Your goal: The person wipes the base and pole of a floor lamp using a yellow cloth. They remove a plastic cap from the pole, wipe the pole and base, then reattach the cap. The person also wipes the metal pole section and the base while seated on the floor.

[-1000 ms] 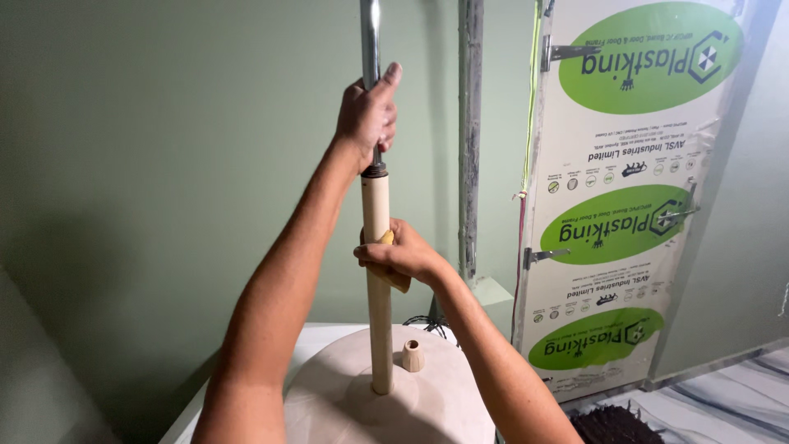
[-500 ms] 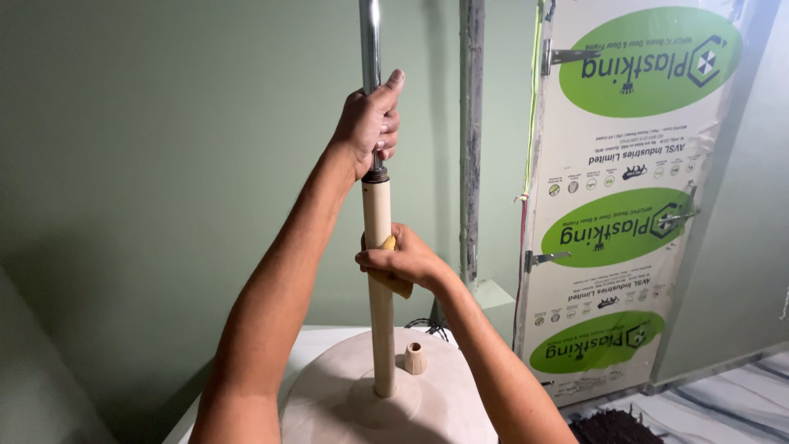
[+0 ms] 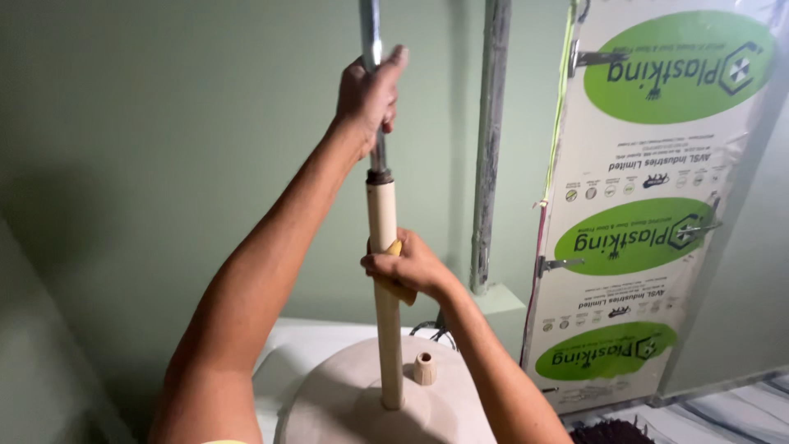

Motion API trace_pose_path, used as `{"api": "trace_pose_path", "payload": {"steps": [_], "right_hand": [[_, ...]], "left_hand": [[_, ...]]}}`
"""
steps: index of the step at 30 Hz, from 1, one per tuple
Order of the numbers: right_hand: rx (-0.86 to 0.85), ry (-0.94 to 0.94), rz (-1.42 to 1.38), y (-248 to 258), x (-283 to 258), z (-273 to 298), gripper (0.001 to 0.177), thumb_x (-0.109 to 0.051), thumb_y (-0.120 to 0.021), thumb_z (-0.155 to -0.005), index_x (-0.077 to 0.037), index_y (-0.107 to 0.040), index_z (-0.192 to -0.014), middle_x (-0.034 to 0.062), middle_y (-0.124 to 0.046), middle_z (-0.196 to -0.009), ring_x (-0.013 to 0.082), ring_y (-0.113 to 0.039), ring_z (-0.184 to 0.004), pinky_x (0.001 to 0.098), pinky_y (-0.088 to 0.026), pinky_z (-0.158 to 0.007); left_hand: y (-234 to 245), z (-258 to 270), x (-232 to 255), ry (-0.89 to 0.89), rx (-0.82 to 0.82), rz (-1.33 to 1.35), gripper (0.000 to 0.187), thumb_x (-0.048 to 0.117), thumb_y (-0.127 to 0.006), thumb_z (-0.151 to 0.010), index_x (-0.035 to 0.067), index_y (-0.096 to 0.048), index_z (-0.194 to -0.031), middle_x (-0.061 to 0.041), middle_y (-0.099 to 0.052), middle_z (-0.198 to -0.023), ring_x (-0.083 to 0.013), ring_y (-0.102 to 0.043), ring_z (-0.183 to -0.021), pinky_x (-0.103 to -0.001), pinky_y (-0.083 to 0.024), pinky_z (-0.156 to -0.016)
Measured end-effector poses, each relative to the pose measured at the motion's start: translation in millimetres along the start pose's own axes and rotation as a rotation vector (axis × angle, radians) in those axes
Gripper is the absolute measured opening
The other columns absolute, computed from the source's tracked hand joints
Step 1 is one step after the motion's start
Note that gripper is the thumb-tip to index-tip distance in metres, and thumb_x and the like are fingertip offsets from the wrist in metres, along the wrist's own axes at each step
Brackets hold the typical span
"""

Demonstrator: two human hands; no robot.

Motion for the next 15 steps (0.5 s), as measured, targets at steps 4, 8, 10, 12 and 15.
{"api": "trace_pose_path", "payload": {"steps": [4, 8, 10, 12, 15], "right_hand": [[0.073, -0.056, 0.066, 2.4, -7.8, 6.3, 0.025, -0.018, -0.078, -0.078, -0.005, -0.063, -0.093, 0.0067, -0.073, -0.083, 0.0144, -0.071, -0.075, 0.0316, -0.060, -0.070], [0.066, -0.039, 0.102, 5.5, -12.2, 10.8, 0.025, -0.019, -0.076, -0.078, -0.005, -0.064, -0.095, 0.0067, -0.074, -0.084, 0.0138, -0.071, -0.077, 0.0306, -0.060, -0.073], [0.057, -0.027, 0.044, 1.2, -13.8, 9.6, 0.026, -0.019, -0.077, -0.079, -0.004, -0.063, -0.095, 0.0069, -0.072, -0.084, 0.0142, -0.071, -0.078, 0.0314, -0.060, -0.073], [0.079, -0.032, 0.038, 4.0, -15.4, 12.1, 0.026, -0.019, -0.077, -0.080, -0.004, -0.063, -0.095, 0.0071, -0.072, -0.084, 0.0146, -0.070, -0.077, 0.0318, -0.060, -0.072], [0.088, -0.039, 0.079, 1.9, -17.8, 13.7, 0.026, -0.020, -0.077, -0.080, -0.004, -0.064, -0.096, 0.0069, -0.073, -0.084, 0.0143, -0.070, -0.076, 0.0315, -0.059, -0.071]], "left_hand": [[-8.9, 28.5, -16.5, 0.085, -0.144, 0.087, 0.045, 0.050, -0.071, -0.093, 0.019, -0.043, -0.074, 0.007, -0.044, -0.055, -0.0077, -0.043, -0.042, -0.028, -0.041, -0.041], [-16.4, 32.0, -18.6, 0.217, -0.130, 0.043, 0.049, 0.058, -0.064, -0.091, 0.018, -0.043, -0.071, 0.007, -0.035, -0.051, -0.0078, -0.037, -0.038, -0.026, -0.036, -0.037], [-15.2, 29.0, -13.6, 0.200, -0.098, -0.011, 0.049, 0.058, -0.061, -0.091, 0.017, -0.043, -0.071, 0.007, -0.036, -0.052, -0.0082, -0.037, -0.038, -0.028, -0.040, -0.037], [-22.2, 25.5, -12.5, 0.177, -0.092, -0.031, 0.049, 0.058, -0.060, -0.092, 0.016, -0.043, -0.071, 0.006, -0.038, -0.052, -0.0086, -0.039, -0.038, -0.029, -0.041, -0.037], [-19.6, 28.0, -10.8, 0.079, -0.085, -0.037, 0.049, 0.055, -0.062, -0.093, 0.015, -0.043, -0.072, 0.005, -0.041, -0.052, -0.0099, -0.043, -0.039, -0.030, -0.044, -0.038]]}}
Point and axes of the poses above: each hand's wrist, its own z-axis away from the middle knuckle, its own y-axis out of the back of the hand, x = y × z, the point moved 3 cm from there along -z, towards the middle knuckle
